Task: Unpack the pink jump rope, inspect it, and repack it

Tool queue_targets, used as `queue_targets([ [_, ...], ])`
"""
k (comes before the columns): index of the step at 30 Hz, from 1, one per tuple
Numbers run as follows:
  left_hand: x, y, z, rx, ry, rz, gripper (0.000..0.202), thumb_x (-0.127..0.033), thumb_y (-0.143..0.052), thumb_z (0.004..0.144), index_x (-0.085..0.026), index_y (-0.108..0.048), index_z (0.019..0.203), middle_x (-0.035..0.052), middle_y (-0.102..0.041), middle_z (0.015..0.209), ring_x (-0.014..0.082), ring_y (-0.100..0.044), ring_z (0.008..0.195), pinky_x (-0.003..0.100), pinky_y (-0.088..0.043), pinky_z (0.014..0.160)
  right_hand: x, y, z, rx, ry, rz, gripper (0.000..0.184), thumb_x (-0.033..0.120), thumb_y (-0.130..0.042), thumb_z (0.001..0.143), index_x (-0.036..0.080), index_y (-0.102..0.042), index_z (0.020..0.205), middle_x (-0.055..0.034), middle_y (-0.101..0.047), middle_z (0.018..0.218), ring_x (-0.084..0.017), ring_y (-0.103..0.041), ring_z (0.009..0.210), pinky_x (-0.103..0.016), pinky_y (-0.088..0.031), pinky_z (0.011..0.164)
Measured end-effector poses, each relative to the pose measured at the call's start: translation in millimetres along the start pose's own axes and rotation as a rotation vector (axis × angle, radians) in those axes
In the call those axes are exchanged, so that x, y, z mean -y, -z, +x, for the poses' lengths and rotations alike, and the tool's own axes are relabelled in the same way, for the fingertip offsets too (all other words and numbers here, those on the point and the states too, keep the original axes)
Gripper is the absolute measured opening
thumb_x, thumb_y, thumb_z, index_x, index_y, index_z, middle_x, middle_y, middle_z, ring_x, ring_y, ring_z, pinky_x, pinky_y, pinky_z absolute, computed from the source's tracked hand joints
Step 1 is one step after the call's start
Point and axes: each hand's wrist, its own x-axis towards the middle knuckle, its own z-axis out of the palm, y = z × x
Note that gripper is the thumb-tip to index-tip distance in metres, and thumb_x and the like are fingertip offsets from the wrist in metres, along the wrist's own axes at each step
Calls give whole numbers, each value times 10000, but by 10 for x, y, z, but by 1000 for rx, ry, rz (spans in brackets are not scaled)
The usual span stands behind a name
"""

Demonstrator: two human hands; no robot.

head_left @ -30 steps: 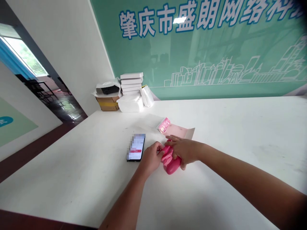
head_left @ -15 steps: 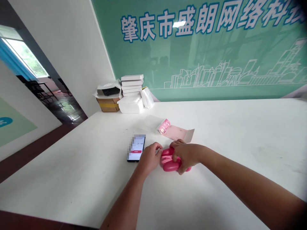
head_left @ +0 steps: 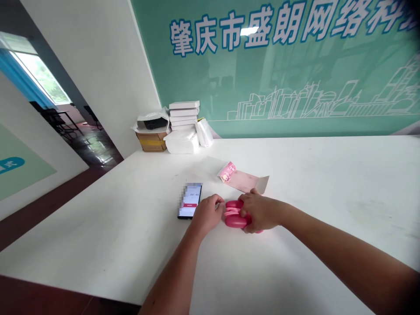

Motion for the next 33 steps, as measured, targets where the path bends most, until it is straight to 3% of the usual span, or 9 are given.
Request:
queue_targets([
  [6, 0, 29, -1, 24, 26, 18, 173, -241, -521, 958, -250, -686, 1010, 36, -772, 1058, 203, -707, 961, 274, -486, 747, -3, -8, -48, -72, -69, -13, 225, 472, -718, 741, 250, -746, 714, -98, -675, 913, -339, -565, 988, -477, -397, 889],
  [10, 12, 48, 11, -1, 54, 50, 175, -251, -511, 980, -250, -684, 1011, 42, -772, 1055, 215, -709, 987, 283, -485, 763, -133, -21, -116, -140, -159, 44, 287, 537, -721, 745, 255, -724, 695, -90, -647, 1004, -339, -549, 1008, -465, -436, 870],
  [13, 19, 58, 46, -83, 67, 80, 176, -236, -498, 995, -247, -670, 1028, 49, -762, 1078, 221, -703, 1014, 305, -489, 815, -297, 56, -141, -220, -214, 69, 344, 586, -701, 767, 250, -711, 696, -82, -628, 1034, -336, -546, 1018, -480, -442, 905],
  [18, -62, 104, 267, -306, 17, 203, 188, -218, -567, 955, -220, -638, 1129, 97, -697, 1218, 256, -621, 1192, 360, -449, 1022, -608, 362, -3, -379, -254, 100, 367, 605, -618, 833, 259, -731, 781, -64, -649, 1067, -308, -566, 1031, -484, -377, 994],
  [21, -165, 95, 524, -298, -60, 250, 277, -208, -637, 900, -192, -616, 1176, 129, -653, 1278, 270, -568, 1265, 384, -394, 1107, -781, 474, 192, -296, -350, 2, 357, 568, -588, 832, 242, -689, 729, -73, -669, 932, -328, -573, 1041, -495, -350, 964],
  [25, -278, -51, 900, -230, -115, 293, 390, -226, -663, 878, -175, -580, 1256, 153, -607, 1373, 278, -491, 1373, 401, -320, 1181, -937, 430, 463, -172, -427, -85, 318, 493, -632, 759, 217, -574, 612, -69, -617, 733, -319, -593, 943, -492, -352, 894],
  [30, -281, -285, 1230, -146, -24, 437, 652, -169, -710, 804, -141, -474, 1411, 237, -384, 1605, 374, -292, 1528, 519, -142, 1255, -1006, 288, 681, -104, -461, -100, 273, 442, -688, 684, 214, -556, 613, -59, -596, 682, -320, -607, 912, -501, -350, 895],
  [33, -230, -349, 1334, -92, 46, 490, 765, -238, -756, 773, -151, -420, 1455, 245, -317, 1643, 394, -240, 1551, 543, -118, 1257, -1014, 256, 723, -70, -471, -80, 292, 468, -713, 674, 213, -581, 621, -57, -603, 677, -326, -628, 898, -515, -347, 922],
])
